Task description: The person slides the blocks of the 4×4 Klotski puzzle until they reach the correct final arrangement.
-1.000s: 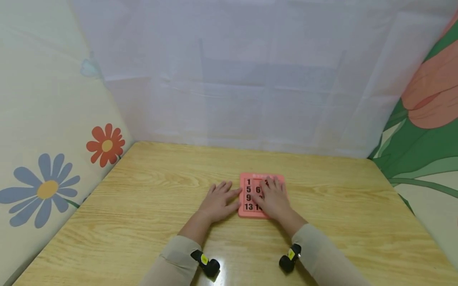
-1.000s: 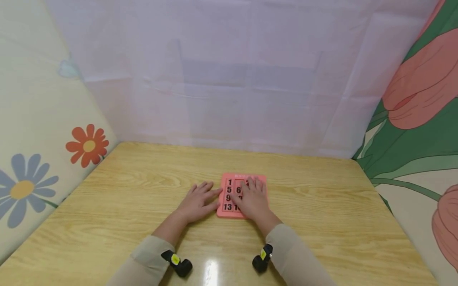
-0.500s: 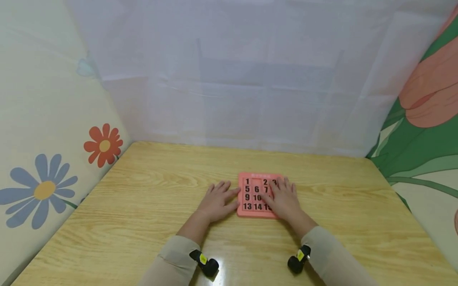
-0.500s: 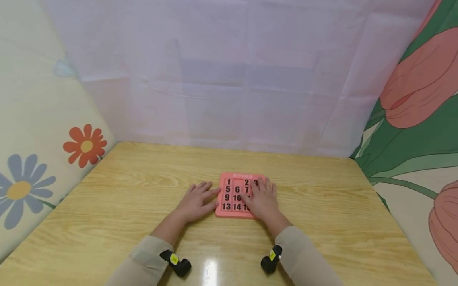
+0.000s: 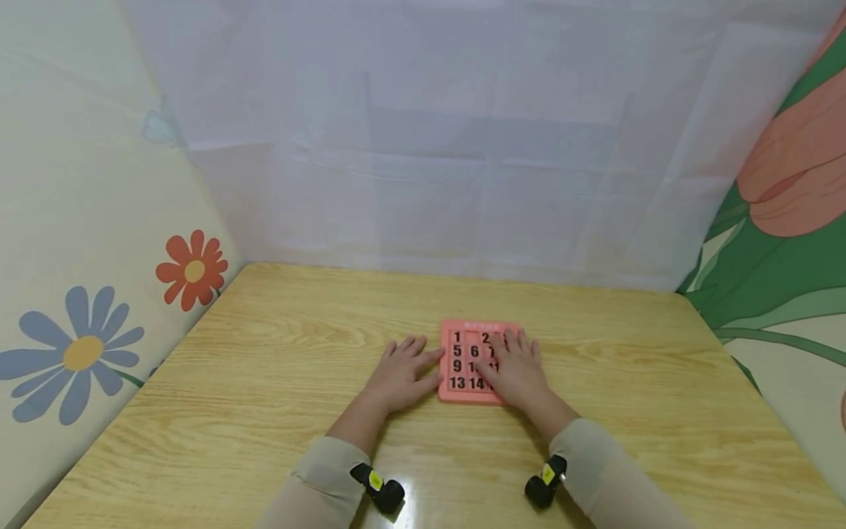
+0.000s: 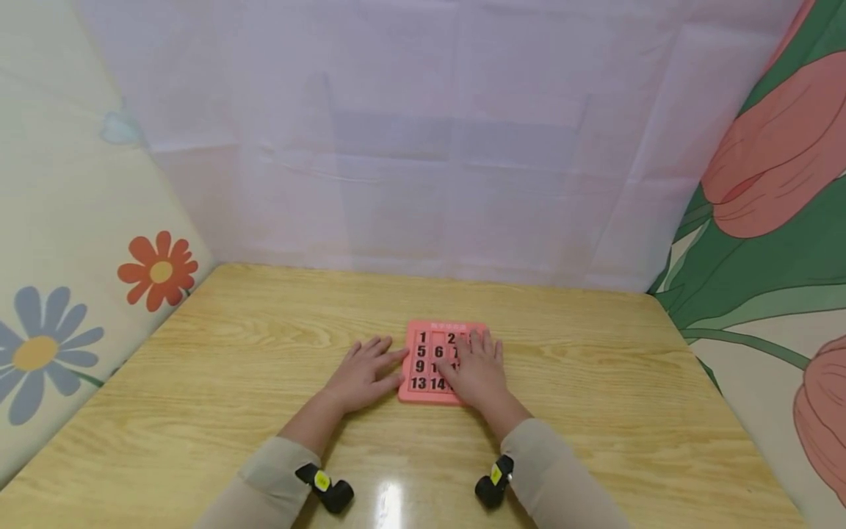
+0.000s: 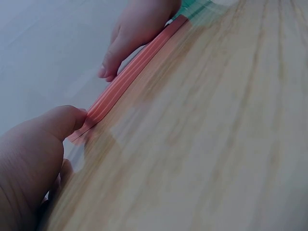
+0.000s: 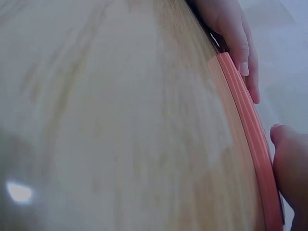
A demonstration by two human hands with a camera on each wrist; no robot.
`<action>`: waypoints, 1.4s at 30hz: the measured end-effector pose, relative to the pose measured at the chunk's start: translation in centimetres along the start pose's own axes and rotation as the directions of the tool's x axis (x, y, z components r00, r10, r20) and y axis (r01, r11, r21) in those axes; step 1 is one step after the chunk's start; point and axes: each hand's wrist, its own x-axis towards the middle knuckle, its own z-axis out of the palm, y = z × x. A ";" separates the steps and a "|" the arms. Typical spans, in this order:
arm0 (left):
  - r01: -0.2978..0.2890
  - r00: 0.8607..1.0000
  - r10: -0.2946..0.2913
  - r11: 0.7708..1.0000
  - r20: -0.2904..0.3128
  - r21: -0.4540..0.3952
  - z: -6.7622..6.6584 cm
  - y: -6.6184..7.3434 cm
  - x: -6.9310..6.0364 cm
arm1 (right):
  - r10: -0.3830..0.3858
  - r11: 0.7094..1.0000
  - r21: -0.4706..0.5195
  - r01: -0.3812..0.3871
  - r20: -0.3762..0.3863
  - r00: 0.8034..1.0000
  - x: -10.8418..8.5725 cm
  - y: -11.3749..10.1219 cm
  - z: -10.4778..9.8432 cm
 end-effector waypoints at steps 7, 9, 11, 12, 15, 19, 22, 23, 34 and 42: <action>-0.003 1.000 0.003 1.000 0.001 -0.001 0.1 0.1 0.0 | -0.035 0.999 -0.001 0.035 0.002 0.999 -0.1 -0.7 -0.1; -0.005 1.000 0.005 1.000 0.003 -0.003 0.1 0.1 0.0 | -0.043 0.999 -0.002 0.043 0.002 0.999 -0.1 -0.8 0.0; -0.006 1.000 0.006 1.000 0.005 -0.001 0.1 0.1 0.0 | -0.048 0.999 0.000 0.048 0.001 0.999 -0.1 -0.9 0.0; -0.006 1.000 0.006 1.000 0.008 0.001 0.2 0.1 0.0 | -0.049 0.999 0.002 0.049 0.002 0.999 -0.1 -0.9 0.1; -0.011 1.000 0.011 1.000 0.006 0.004 0.2 0.1 0.1 | -0.049 0.999 0.014 0.049 0.004 0.999 -0.1 -1.0 0.1; -0.018 1.000 0.018 1.000 0.001 0.003 0.2 0.1 0.1 | -0.049 0.998 0.028 0.049 0.008 0.999 -0.2 -1.0 0.1; -0.015 1.000 0.015 1.000 0.003 0.006 0.2 0.1 0.1 | -0.050 0.998 0.038 0.049 0.010 0.999 -0.2 -1.0 0.1; -0.013 1.000 0.013 1.000 0.005 0.006 0.3 0.1 0.1 | -0.051 0.998 0.042 0.051 0.008 0.999 -0.2 -1.0 0.1; -0.012 1.000 0.012 1.000 -0.002 -0.001 0.1 0.1 0.0 | -0.023 0.999 0.049 0.024 -0.031 0.999 -0.4 0.8 -0.3; -0.007 1.000 0.007 1.000 0.006 0.000 0.1 0.0 0.0 | 0.038 0.998 0.060 -0.036 -0.038 0.999 -0.8 2.6 -0.6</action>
